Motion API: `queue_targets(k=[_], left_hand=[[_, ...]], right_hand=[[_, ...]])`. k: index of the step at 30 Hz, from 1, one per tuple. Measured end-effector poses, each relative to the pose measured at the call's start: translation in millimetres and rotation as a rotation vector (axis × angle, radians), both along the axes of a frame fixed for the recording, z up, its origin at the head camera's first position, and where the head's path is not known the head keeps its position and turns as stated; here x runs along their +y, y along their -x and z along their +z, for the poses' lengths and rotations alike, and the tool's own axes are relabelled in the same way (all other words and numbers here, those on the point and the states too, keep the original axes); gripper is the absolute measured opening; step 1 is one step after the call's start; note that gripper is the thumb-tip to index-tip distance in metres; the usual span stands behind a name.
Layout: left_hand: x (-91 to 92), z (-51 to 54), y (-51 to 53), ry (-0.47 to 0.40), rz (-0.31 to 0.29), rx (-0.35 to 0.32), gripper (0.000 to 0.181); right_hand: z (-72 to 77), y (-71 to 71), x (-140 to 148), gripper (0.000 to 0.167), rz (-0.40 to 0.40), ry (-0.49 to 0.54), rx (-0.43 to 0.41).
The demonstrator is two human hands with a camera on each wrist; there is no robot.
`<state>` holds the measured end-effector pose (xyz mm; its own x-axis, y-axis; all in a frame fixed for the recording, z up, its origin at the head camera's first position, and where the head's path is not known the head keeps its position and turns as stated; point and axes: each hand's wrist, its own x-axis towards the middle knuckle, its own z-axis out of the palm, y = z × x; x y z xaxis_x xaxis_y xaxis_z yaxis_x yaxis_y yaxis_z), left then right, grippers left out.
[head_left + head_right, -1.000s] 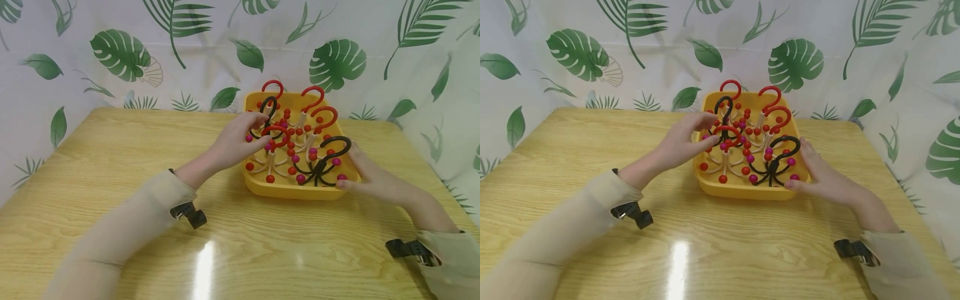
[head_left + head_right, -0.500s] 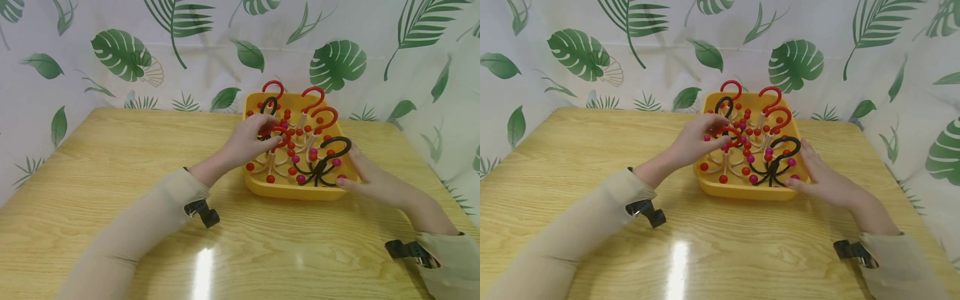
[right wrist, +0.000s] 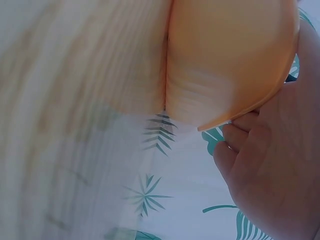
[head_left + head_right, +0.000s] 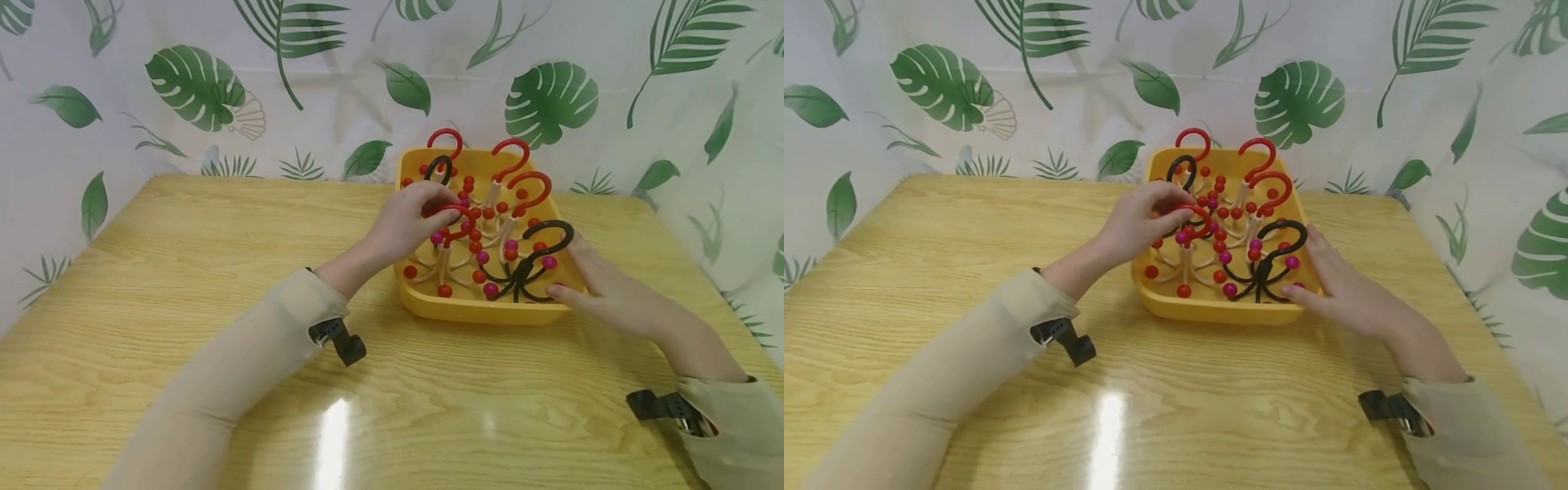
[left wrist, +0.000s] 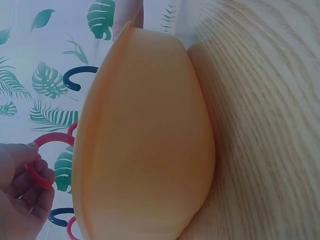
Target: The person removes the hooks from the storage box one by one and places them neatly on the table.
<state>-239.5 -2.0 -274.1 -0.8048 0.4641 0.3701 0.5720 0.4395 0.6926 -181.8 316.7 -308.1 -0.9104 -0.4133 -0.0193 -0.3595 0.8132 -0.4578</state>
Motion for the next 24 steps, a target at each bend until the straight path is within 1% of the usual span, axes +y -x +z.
queue_targets(k=[8,11,15,19,24], left_hand=[[6.0,4.4,-1.0,-0.013,-0.027,-0.003,0.018],[8.8,4.5,-0.6,-0.044,-0.033,0.039,0.016],[10.2,7.5,-0.2,-0.099,-0.042,0.099,0.015],[8.3,14.1,-0.2,-0.129,-0.030,0.133,0.015],[2.9,25.8,-1.9,-0.159,-0.019,0.163,0.016]], right_hand=[[0.1,0.8,1.0,0.091,-0.011,-0.013,-0.007],[-0.7,1.1,0.8,0.091,-0.005,-0.003,-0.002],[-1.0,1.8,1.1,0.091,-0.004,0.000,0.003],[0.1,1.7,1.2,0.092,-0.019,-0.012,-0.014],[0.6,1.2,1.1,0.092,-0.026,-0.021,-0.028]])
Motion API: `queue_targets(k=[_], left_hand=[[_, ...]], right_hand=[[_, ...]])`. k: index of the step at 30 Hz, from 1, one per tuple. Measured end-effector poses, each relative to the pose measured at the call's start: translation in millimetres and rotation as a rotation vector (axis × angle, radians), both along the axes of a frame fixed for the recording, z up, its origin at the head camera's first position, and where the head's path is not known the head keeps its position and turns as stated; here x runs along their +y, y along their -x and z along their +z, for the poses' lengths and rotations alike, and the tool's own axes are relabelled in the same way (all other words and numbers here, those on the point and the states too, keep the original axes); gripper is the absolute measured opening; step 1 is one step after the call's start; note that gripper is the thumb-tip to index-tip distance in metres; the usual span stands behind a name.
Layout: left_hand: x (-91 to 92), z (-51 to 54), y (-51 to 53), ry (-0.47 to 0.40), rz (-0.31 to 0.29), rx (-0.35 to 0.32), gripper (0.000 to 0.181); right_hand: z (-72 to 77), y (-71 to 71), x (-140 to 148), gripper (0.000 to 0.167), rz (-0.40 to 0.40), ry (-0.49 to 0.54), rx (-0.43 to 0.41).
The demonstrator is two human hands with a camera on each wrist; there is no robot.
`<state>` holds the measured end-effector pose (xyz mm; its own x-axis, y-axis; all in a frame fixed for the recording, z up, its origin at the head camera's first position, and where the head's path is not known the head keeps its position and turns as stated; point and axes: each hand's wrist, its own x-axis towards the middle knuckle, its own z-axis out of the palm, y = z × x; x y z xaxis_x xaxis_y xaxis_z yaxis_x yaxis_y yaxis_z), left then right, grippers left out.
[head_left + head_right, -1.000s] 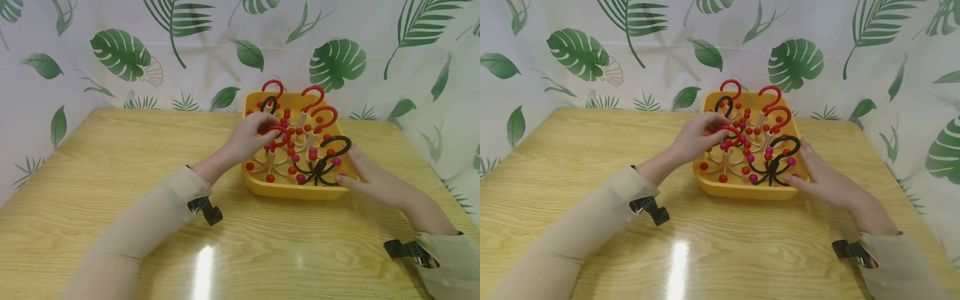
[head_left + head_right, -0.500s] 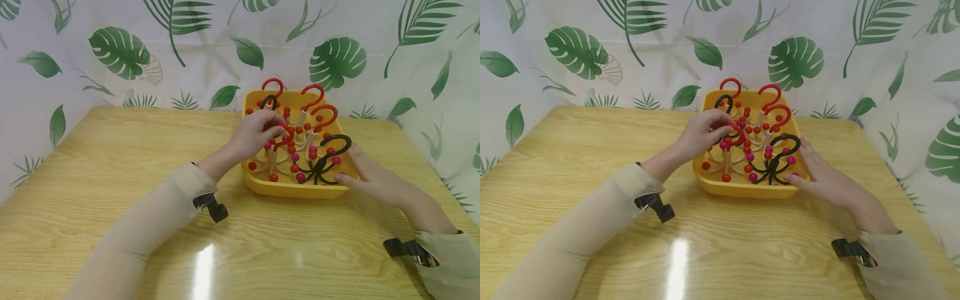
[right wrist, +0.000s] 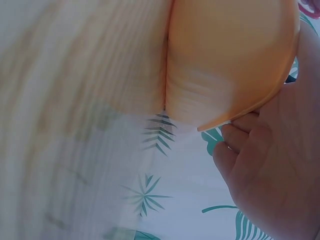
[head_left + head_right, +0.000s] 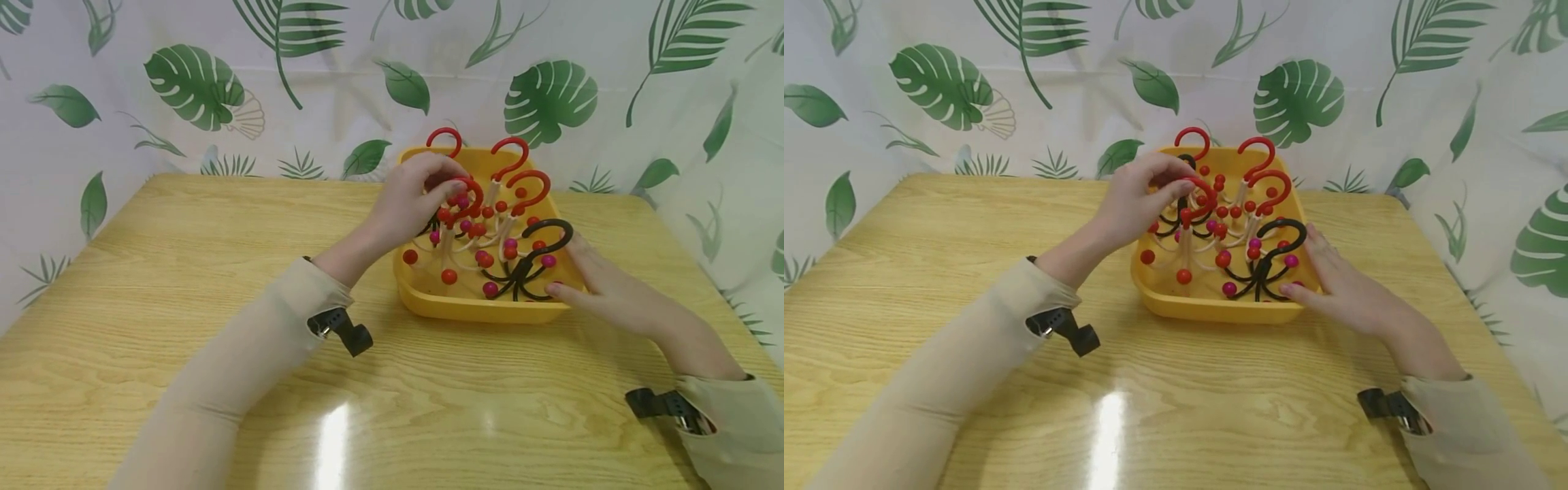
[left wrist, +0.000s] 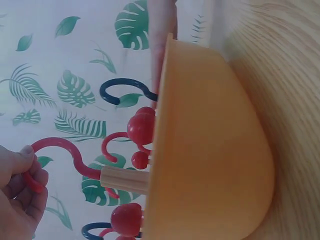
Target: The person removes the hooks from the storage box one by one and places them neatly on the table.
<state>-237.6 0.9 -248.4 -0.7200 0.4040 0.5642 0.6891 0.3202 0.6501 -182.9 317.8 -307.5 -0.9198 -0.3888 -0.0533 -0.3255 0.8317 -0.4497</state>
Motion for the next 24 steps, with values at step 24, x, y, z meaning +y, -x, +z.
queue_targets(k=[24], left_hand=[[-63.4,37.3,24.1,-0.059,0.258,-0.082,0.020]], right_hand=[[0.8,-4.1,0.5,0.089,-0.017,-0.034,-0.027]])
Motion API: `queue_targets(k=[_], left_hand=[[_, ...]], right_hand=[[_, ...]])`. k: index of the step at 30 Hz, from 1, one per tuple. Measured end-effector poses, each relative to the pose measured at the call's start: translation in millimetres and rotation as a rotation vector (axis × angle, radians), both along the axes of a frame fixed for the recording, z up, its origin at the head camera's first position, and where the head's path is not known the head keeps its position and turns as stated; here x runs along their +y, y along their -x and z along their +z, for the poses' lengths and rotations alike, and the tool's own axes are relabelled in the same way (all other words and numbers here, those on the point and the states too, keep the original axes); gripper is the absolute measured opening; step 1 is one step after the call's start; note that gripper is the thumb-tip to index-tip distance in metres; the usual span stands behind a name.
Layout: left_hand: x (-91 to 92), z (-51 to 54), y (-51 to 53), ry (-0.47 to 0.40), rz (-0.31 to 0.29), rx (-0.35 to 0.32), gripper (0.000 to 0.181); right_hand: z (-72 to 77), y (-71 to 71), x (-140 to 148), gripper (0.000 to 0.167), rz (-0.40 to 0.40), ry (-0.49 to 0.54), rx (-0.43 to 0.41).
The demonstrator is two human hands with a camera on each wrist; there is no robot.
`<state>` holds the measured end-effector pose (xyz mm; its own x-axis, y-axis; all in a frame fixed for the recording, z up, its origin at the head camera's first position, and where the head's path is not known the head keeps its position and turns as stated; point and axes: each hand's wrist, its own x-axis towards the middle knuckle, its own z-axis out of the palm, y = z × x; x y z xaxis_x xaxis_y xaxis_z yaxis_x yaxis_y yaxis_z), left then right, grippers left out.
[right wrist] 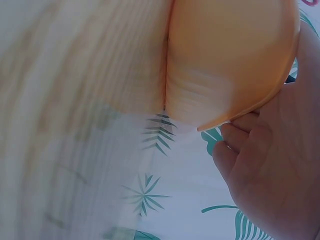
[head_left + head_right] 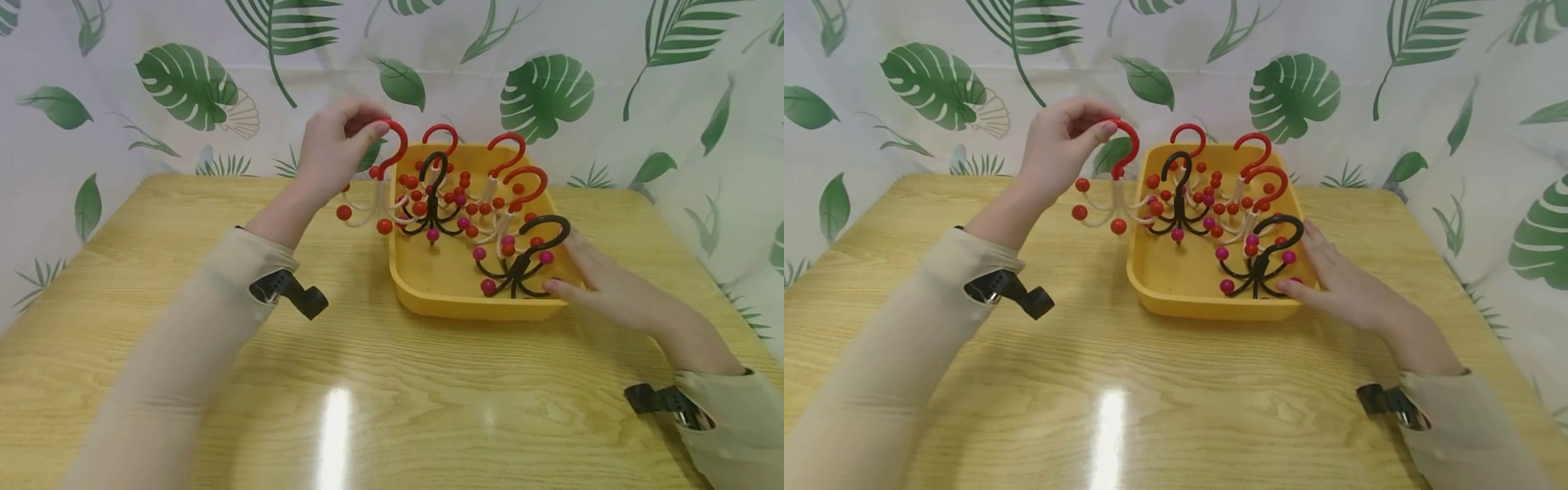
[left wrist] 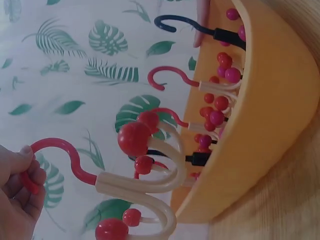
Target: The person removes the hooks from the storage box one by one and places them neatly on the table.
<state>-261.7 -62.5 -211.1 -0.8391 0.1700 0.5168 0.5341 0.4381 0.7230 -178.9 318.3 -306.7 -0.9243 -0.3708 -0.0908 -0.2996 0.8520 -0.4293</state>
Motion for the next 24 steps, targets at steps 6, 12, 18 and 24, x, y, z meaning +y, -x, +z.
queue_targets(k=[6,12,18,24], left_hand=[[-11.4,-7.9,15.0,-0.067,0.060,-0.069,0.020],[-15.8,-15.5,28.9,-0.105,0.122,-0.103,0.019],[-18.6,-23.3,42.1,-0.098,0.163,-0.116,0.018],[-17.7,-38.3,59.3,-0.114,0.221,-0.131,0.020]], right_hand=[[-0.9,0.3,0.3,0.090,-0.003,-0.005,-0.008],[-0.5,-1.1,-1.6,0.090,-0.001,0.018,0.001],[-0.1,-1.4,-0.9,0.091,-0.002,0.012,-0.010],[-0.6,-1.5,-0.7,0.089,-0.004,0.037,-0.021]])
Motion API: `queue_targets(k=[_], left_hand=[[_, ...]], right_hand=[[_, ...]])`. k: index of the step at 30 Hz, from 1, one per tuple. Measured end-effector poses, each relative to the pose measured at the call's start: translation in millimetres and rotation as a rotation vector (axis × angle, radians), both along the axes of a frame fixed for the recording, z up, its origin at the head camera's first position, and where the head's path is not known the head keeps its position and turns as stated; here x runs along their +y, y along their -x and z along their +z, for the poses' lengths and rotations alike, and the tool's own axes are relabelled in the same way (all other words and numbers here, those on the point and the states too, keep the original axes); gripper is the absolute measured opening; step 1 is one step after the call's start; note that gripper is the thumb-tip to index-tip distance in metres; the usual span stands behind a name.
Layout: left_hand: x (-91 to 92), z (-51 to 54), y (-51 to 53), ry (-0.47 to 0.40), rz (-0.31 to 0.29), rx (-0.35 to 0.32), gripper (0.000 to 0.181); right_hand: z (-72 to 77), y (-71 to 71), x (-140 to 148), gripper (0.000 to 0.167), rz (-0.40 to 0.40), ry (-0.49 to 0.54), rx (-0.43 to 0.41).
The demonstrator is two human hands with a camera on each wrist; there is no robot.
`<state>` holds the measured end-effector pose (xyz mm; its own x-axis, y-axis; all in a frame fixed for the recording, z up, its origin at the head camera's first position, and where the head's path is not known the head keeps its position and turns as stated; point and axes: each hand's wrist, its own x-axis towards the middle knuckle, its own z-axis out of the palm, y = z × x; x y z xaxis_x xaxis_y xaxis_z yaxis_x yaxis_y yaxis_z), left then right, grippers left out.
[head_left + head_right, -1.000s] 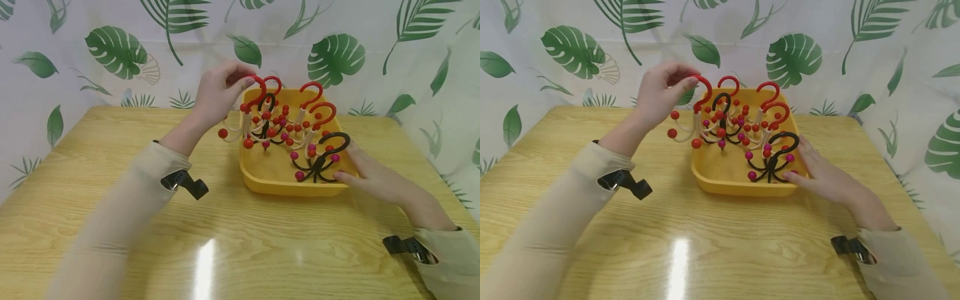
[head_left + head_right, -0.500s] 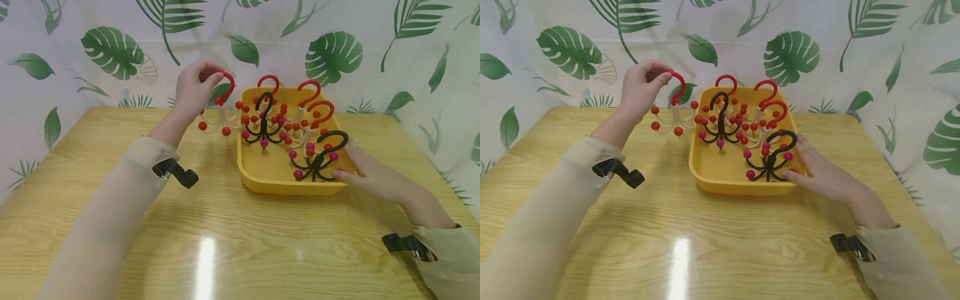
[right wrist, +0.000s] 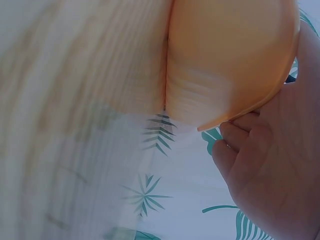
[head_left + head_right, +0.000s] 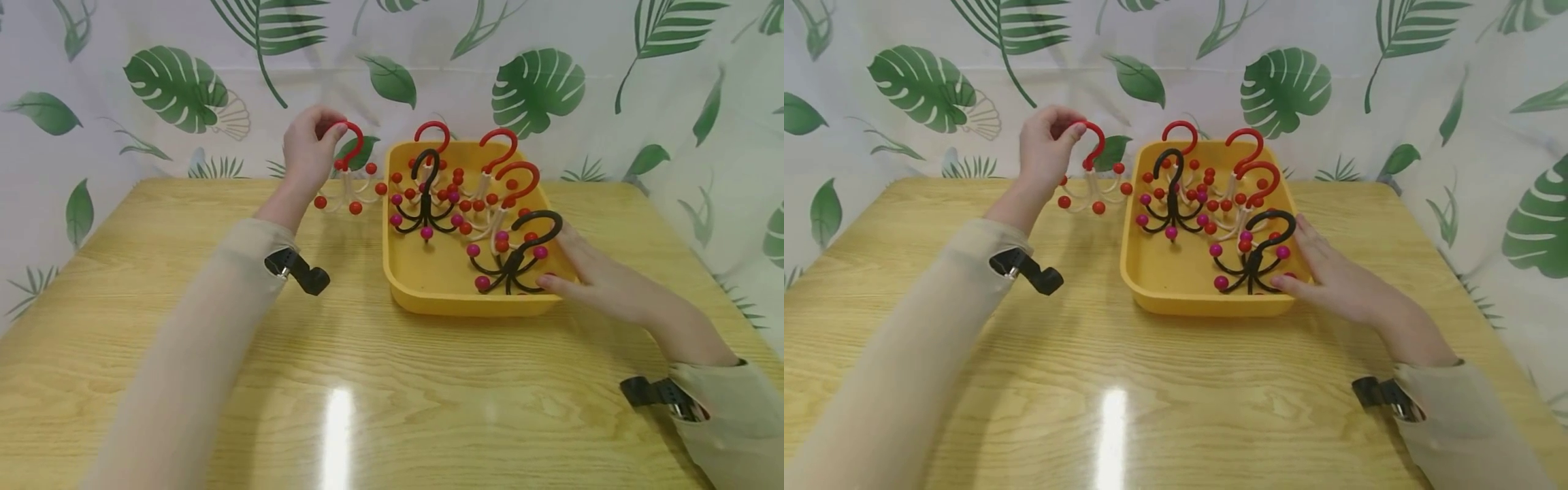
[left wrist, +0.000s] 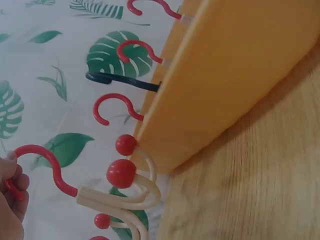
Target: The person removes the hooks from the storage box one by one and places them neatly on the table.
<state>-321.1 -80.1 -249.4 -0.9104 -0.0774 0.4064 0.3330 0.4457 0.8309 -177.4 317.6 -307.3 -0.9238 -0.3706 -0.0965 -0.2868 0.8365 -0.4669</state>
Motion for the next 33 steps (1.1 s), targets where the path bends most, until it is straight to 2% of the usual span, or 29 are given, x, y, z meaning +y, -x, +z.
queue_targets(k=[5,9,16,20,27,33], left_hand=[[0.0,-9.2,13.0,-0.068,0.047,-0.020,0.020],[-1.8,-12.1,21.2,-0.116,0.070,-0.041,0.020],[-5.9,-15.5,35.8,-0.023,0.085,-0.023,0.019],[-9.0,-20.2,44.4,-0.001,0.069,-0.003,0.018],[-7.7,-30.8,56.8,0.007,-0.004,-0.020,0.019],[-2.2,-33.8,64.3,-0.006,-0.030,-0.012,0.019]], right_hand=[[-0.9,-0.6,0.6,0.088,0.009,0.006,0.002],[-0.6,-0.2,0.5,0.089,0.002,-0.006,0.001],[-0.9,2.6,-0.4,0.091,0.011,-0.004,0.020],[-0.4,2.0,-0.9,0.091,0.006,-0.017,0.012],[1.7,1.2,-1.0,0.091,0.005,-0.029,0.010],[1.5,1.0,-1.0,0.091,-0.002,-0.029,-0.002]])
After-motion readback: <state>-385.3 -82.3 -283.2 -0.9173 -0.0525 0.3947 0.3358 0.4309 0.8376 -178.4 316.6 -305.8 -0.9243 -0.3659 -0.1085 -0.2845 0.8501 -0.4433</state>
